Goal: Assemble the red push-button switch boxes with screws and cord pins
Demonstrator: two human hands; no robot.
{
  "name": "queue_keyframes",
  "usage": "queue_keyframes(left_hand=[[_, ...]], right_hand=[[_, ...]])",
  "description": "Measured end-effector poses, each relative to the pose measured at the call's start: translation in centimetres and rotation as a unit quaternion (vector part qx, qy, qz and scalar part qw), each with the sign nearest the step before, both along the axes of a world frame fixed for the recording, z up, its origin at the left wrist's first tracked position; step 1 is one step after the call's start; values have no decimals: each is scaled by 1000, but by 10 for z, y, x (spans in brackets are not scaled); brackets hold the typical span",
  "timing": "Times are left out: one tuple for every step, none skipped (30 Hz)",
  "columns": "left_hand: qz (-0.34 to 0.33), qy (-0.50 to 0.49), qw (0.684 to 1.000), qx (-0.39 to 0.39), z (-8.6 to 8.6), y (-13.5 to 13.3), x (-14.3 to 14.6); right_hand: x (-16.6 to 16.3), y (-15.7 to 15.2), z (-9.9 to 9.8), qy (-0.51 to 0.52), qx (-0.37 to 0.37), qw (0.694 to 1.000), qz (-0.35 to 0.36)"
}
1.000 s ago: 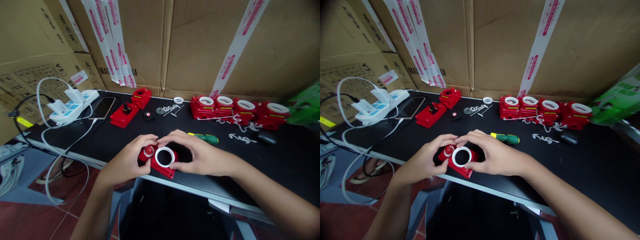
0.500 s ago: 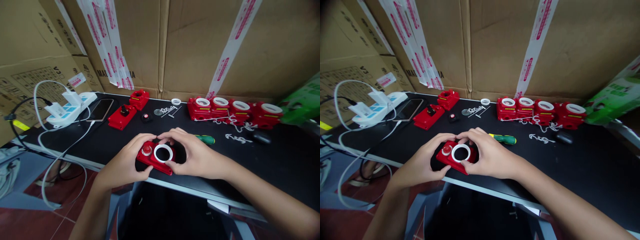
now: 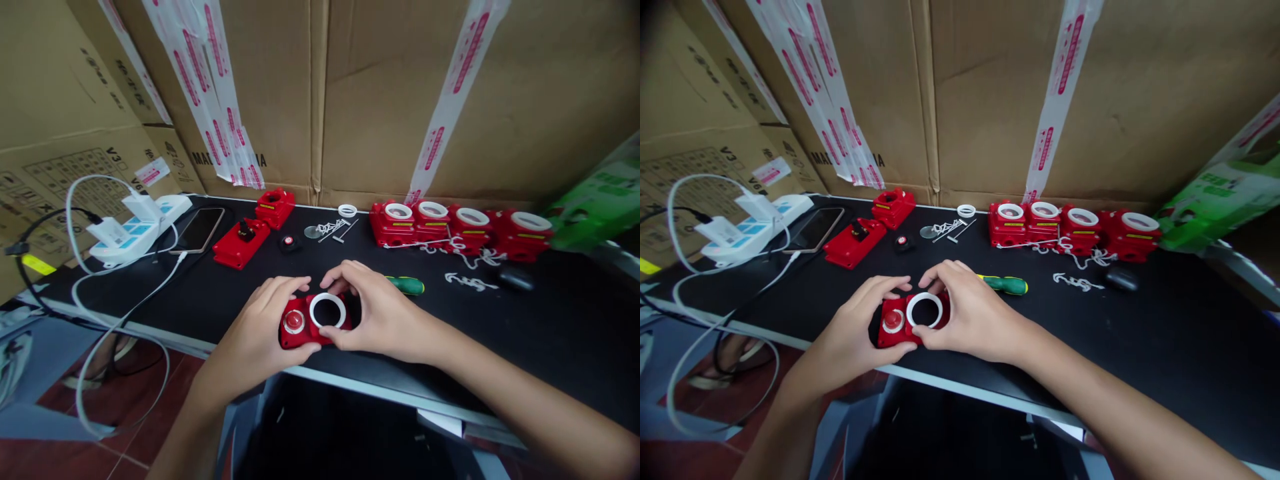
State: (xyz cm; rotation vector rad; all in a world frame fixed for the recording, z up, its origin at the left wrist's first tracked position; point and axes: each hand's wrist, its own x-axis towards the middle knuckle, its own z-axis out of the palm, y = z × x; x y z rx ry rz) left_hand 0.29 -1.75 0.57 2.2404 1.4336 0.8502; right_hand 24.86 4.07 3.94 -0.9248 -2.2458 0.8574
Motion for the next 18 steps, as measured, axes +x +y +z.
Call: queue_keyframes(left_hand=[[5,13,1000,9,0,-1,4],[10,28,999,17,-1,-2,8],[15,41,999,22,-1,-3,12],[20,51,998,23,-1,-3,15],[26,56,998,22,-1,-4,18],[32,56,998,19,-1,-4,19],[39,52,998,13,0,-4,20],[45,44,998,5,0,-4,20],[48,32,998,-6,1,-3,18],[46,18,999,-19,2,-3,16],[38,3,999,-34,2,-2,13],[25,-10,998,-49,3,-2,9],[10,-20,998,-62,3,-1,5],[-2,-26,997,-72,3,-1,1],[-10,-29,996,-78,2,-1,-3],[-12,-30,996,-82,1,-1,-6],[-12,-29,996,-86,0,-2,-8],[-12,-28,996,-89,0,-2,-10]], right_hand=[[0,0,-1,3,0,1000,-4],[0,-1,-1,5,-2,1000,-10],[0,-1,-2,6,-5,1000,-14],[0,-1,-3,7,-7,1000,-18],[0,-1,-4,7,-7,1000,-21],[0,0,-5,5,-3,1000,-24],[1,1,-6,2,5,1000,-27],[3,2,-6,-4,15,999,-28],[5,4,-6,-10,23,999,-24],[7,6,-5,-16,24,999,-13],[10,8,-4,-19,19,1000,5],[13,10,-2,-18,9,999,29],[15,11,0,-15,-1,998,56],[17,11,3,-10,-9,997,81],[18,12,5,-5,-11,995,102],[18,11,6,-1,-8,993,122],[18,11,7,2,-1,990,141],[17,10,8,4,6,987,159]])
